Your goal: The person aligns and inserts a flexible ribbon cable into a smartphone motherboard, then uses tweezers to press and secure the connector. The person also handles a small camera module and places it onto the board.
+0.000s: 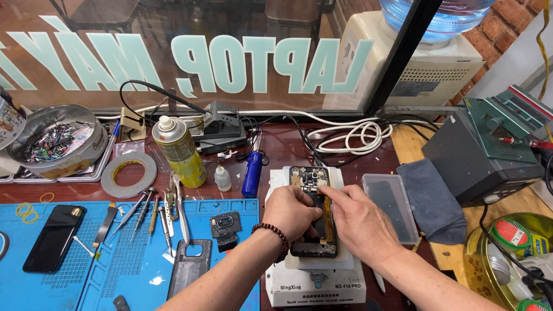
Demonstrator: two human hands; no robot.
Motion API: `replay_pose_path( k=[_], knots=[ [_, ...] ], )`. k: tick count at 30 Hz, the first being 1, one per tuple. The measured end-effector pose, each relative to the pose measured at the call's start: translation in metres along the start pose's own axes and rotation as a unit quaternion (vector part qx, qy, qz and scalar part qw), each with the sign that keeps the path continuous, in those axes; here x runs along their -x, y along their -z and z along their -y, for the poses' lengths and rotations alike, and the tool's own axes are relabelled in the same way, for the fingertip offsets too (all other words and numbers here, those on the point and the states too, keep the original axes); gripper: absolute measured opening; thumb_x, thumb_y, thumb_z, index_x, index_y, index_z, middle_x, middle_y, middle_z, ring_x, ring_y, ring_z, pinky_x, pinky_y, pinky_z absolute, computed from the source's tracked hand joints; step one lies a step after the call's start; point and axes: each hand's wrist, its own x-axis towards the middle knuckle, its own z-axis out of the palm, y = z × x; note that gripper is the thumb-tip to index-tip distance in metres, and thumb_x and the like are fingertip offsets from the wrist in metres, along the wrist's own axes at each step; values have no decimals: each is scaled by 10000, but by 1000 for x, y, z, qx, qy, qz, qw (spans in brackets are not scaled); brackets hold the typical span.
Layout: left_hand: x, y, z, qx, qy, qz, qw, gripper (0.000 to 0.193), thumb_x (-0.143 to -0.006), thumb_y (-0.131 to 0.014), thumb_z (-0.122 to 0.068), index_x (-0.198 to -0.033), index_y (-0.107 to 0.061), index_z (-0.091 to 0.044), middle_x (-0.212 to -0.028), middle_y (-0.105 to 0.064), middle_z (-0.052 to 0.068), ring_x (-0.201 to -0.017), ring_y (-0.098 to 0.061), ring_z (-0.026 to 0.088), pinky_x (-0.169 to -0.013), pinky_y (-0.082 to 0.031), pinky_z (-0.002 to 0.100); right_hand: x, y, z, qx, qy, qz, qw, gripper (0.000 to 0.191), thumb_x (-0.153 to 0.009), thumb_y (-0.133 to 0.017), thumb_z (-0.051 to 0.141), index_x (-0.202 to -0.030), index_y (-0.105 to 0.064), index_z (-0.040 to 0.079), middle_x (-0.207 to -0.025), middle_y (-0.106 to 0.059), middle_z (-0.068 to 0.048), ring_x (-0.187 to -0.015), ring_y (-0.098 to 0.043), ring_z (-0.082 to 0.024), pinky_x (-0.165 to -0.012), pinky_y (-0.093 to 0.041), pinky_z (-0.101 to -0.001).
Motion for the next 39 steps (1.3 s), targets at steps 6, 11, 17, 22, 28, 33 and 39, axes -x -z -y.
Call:
replay_pose_path(
  k=[6, 11, 17, 22, 28, 33, 39],
  knots=[
    [-3, 0, 0, -2, 4, 5, 1000, 200, -833, -797, -111, -955, -676, -7, -751, -751, 104, -562, -742, 183, -402, -514, 290, -1, -2, -3, -1, 11, -10, 1000, 376, -976, -519, 199, -1331, -641, 228, -1160, -645, -85, -1030, -687, -308, -880, -558, -437],
    [-3, 0, 0, -3, 5, -3, 1000, 217, -822, -800, -110, -943, -659, 1, -759, -751, 119, -565, -748, 209, -406, -538, 311, -1, 0, -2, 11, 12, -6, 1000, 381, -973, -515, 204, -1333, -635, 236, -1161, -645, -81, -1017, -691, -327, -866, -561, -455],
    [0, 0, -3, -11, 4, -4, 1000, 217, -817, -788, -108, -925, -642, 9, -754, -750, 134, -559, -752, 219, -407, -553, 322, 1, 6, 6, 37, 18, -4, 999, 361, -973, -526, 217, -1315, -640, 242, -1151, -654, -65, -1000, -694, -342, -841, -566, -480],
    [5, 1, -6, -17, -2, -3, 1000, 210, -806, -781, -101, -911, -635, 9, -735, -749, 151, -545, -745, 223, -399, -553, 324, -1, 10, 11, 117, 15, 24, 993, 414, -964, -537, 192, -1355, -656, 257, -1114, -622, -75, -964, -693, -331, -831, -568, -481],
    [8, 2, -7, -26, -4, -2, 1000, 184, -813, -774, -105, -865, -640, 10, -718, -746, 154, -536, -742, 215, -394, -547, 326, -14, 9, 9, 154, 102, 23, 983, 387, -856, -606, 104, -1227, -707, 146, -1049, -625, -70, -979, -662, -285, -797, -558, -462],
    [5, -2, -1, -23, 7, -3, 1000, 191, -797, -778, -103, -865, -633, 2, -715, -739, 135, -537, -741, 218, -397, -552, 334, -20, -1, 2, 156, 128, 14, 979, 201, -864, -608, 94, -1032, -718, 115, -1005, -633, -63, -990, -646, -278, -802, -559, -452],
    [-3, -1, 0, -30, 9, 9, 999, 193, -792, -788, -95, -851, -630, -2, -702, -736, 144, -532, -737, 224, -414, -557, 341, -26, -9, -3, 134, 152, -7, 979, 174, -820, -621, 90, -968, -714, 97, -995, -635, -68, -1003, -634, -284, -819, -555, -449]
  ],
)
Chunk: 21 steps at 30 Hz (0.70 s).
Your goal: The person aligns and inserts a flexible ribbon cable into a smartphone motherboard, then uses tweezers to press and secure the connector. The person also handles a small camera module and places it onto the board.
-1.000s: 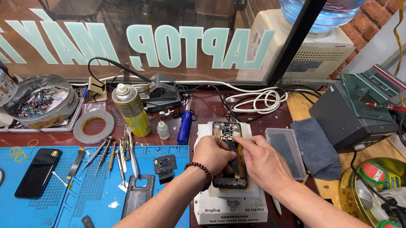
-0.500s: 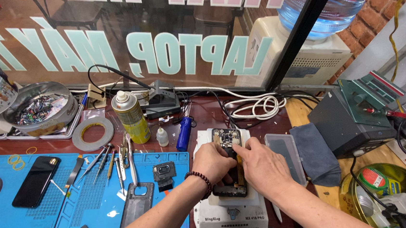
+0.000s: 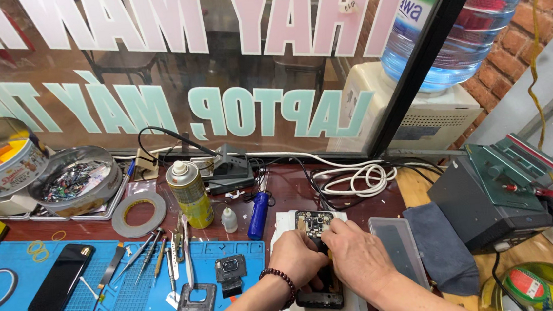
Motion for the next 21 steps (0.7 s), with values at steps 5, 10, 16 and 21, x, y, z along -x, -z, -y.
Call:
replay_pose_path(
  k=[5, 10, 16, 21],
  knots=[
    [-4, 4, 3, -67, -27, -4, 997, 210, -778, -815, -125, -835, -676, 22, -699, -738, 147, -535, -734, 222, -431, -571, 331, 2, -4, 0, -36, -21, -37, 998, 266, -869, -597, 112, -1085, -752, 134, -1031, -628, -105, -971, -644, -309, -807, -552, -471],
    [-9, 13, 7, -131, -69, 7, 989, 223, -747, -831, -116, -837, -714, 51, -711, -758, 137, -514, -722, 196, -434, -573, 341, 6, -3, -6, -99, -122, 20, 987, 414, -905, -543, 113, -1219, -757, 277, -994, -647, -88, -981, -667, -318, -853, -548, -471],
    [-17, 26, 15, -60, -31, 24, 997, 234, -747, -829, -96, -904, -696, 16, -752, -763, 125, -547, -734, 195, -449, -593, 330, 14, -4, -12, -216, -138, -20, 966, 497, -892, -582, 128, -1384, -598, 198, -948, -696, -113, -891, -698, -334, -822, -553, -455],
    [-19, 24, 17, -13, -9, 2, 1000, 274, -742, -844, -123, -933, -720, 29, -756, -765, 122, -557, -726, 196, -450, -573, 321, 16, -3, -14, -326, -253, 3, 911, 351, -887, -675, 190, -1229, -674, 110, -896, -760, -63, -814, -721, -197, -751, -572, -355]
  ],
)
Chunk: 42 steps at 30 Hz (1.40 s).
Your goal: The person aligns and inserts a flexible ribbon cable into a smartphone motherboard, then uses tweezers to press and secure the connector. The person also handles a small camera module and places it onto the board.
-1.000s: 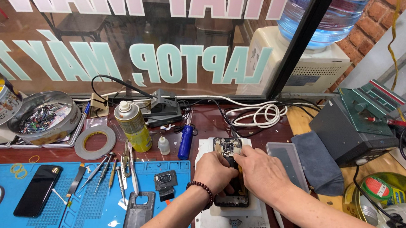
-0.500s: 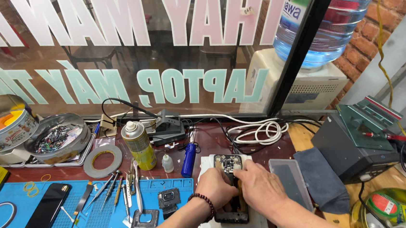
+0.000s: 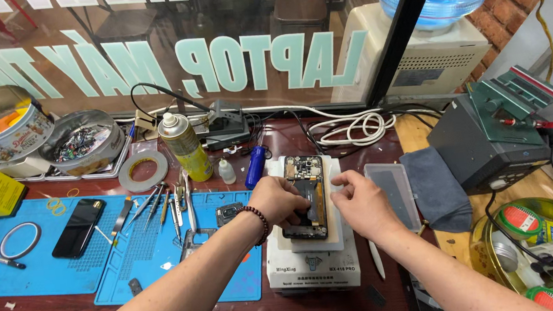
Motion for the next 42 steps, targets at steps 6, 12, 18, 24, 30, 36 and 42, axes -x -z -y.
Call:
replay_pose_path(
  k=[6, 12, 18, 24, 30, 36, 42],
  knots=[
    [7, -3, -1, -44, -28, -37, 998, 336, -708, -883, -109, -956, -703, 28, -774, -760, 122, -563, -726, 174, -472, -588, 308, 13, -4, -3, -128, -100, 119, 980, 264, -903, -708, 198, -1119, -753, 53, -861, -718, -5, -750, -658, -101, -627, -562, -286],
    [8, -9, -3, 22, -27, -26, 999, 262, -734, -838, -67, -925, -672, 0, -742, -733, 107, -537, -697, 173, -452, -560, 311, 26, 2, 1, -116, -70, 108, 985, 317, -852, -739, 188, -1153, -733, 90, -891, -722, 3, -756, -666, -99, -641, -585, -294],
    [27, -10, 9, 124, -65, -2, 990, 156, -809, -757, -57, -905, -640, -20, -725, -713, 98, -515, -652, 174, -417, -499, 302, 40, 1, 13, 63, 57, 37, 996, 483, -735, -828, 194, -1197, -701, 139, -908, -715, -26, -786, -717, -154, -736, -587, -327],
    [27, 44, 53, 90, 14, 8, 996, 95, -862, -713, -83, -916, -660, -25, -782, -742, 77, -587, -703, 168, -471, -531, 313, 40, -5, 24, 109, 15, 14, 994, 358, -836, -753, 309, -1140, -733, 122, -878, -719, -29, -786, -710, -168, -770, -572, -345],
    [8, 147, 143, 78, 90, -158, 980, 91, -900, -678, -54, -959, -707, 9, -816, -747, 133, -612, -701, 199, -497, -565, 357, 31, -1, 28, 145, -17, 77, 986, 575, -775, -828, 383, -1270, -644, 155, -784, -661, -48, -737, -658, -172, -712, -552, -342],
    [34, 218, 222, -378, 324, -121, 859, 326, -807, -871, -238, -1008, -802, 9, -913, -808, 151, -727, -769, 237, -644, -611, 354, 18, 1, 32, 164, -34, 96, 981, 522, -787, -806, 353, -1236, -637, 148, -755, -674, -54, -729, -670, -191, -698, -542, -362],
    [47, 215, 237, -325, 360, -135, 864, 342, -756, -916, -212, -990, -814, 15, -892, -822, 160, -738, -789, 227, -661, -632, 355, 10, -1, 35, 242, -56, 108, 963, 511, -805, -798, 386, -1225, -603, 169, -903, -758, -124, -907, -736, -261, -835, -548, -393]
  ],
)
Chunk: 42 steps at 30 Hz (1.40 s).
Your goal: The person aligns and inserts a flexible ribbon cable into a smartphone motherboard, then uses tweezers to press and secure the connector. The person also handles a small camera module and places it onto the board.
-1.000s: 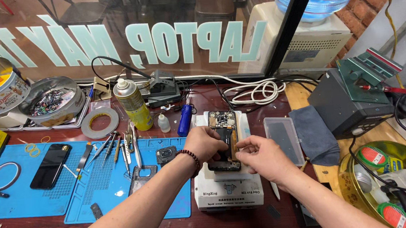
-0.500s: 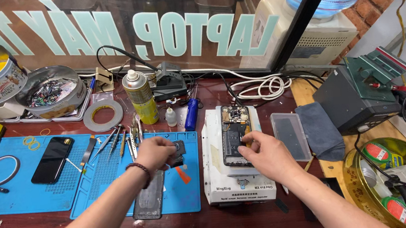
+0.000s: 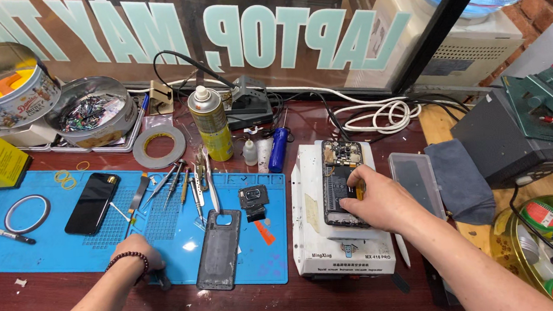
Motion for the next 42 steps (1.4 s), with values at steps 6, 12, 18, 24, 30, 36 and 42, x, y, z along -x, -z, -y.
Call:
replay_pose_path(
  k=[6, 12, 18, 24, 30, 36, 42],
  knots=[
    [17, 3, -8, 270, -2, 76, 960, 194, -834, -748, -18, -996, -733, 87, -861, -770, 221, -747, -762, 295, -672, -651, 416, -5, 0, -4, 15, 19, -9, 1000, 503, -797, -809, 389, -1187, -611, 141, -1032, -756, -123, -1007, -733, -290, -894, -550, -396],
    [41, 16, -43, 571, -93, 244, 778, 346, -881, -644, 59, -1224, -607, 28, -1049, -732, 183, -948, -736, 290, -872, -635, 394, -4, 1, 0, 14, -15, 16, 1000, 467, -818, -792, 393, -1161, -627, 122, -1025, -770, -123, -975, -749, -260, -891, -568, -388],
    [54, 15, -80, 594, -151, 242, 752, 320, -890, -634, 80, -1200, -602, 7, -998, -715, 128, -912, -723, 259, -861, -633, 398, -1, 2, 2, 19, -20, 16, 999, 447, -825, -800, 412, -1123, -636, 123, -1022, -755, -97, -967, -728, -228, -879, -555, -382],
    [50, 8, -92, 602, -135, 227, 754, 256, -895, -602, 94, -1130, -581, -3, -969, -672, 125, -875, -704, 264, -856, -642, 422, -3, 0, 2, -12, -34, 21, 999, 382, -830, -800, 387, -1015, -649, 90, -875, -761, -99, -720, -743, -242, -730, -582, -394],
    [43, -1, -90, 639, -78, 218, 734, 225, -895, -561, 89, -1112, -584, 35, -988, -671, 168, -883, -716, 291, -843, -657, 417, -7, 0, 0, -6, -35, 26, 999, 370, -818, -821, 397, -916, -667, 75, -800, -752, -96, -652, -722, -221, -662, -577, -379],
    [28, -5, -67, 563, -23, 81, 822, 217, -891, -636, 48, -1105, -613, 73, -1014, -681, 212, -846, -719, 330, -728, -658, 482, -11, -2, -2, 5, -29, 23, 999, 370, -813, -825, 406, -899, -670, 81, -796, -757, -96, -636, -717, -209, -656, -574, -373],
    [19, -11, -46, 268, -51, -94, 957, 349, -859, -715, -62, -1207, -724, -87, -1168, -745, 158, -984, -734, 288, -854, -618, 424, -12, 1, 0, 20, -32, 35, 999, 365, -823, -818, 416, -870, -677, 82, -781, -756, -90, -645, -719, -201, -656, -575, -366]
  ],
)
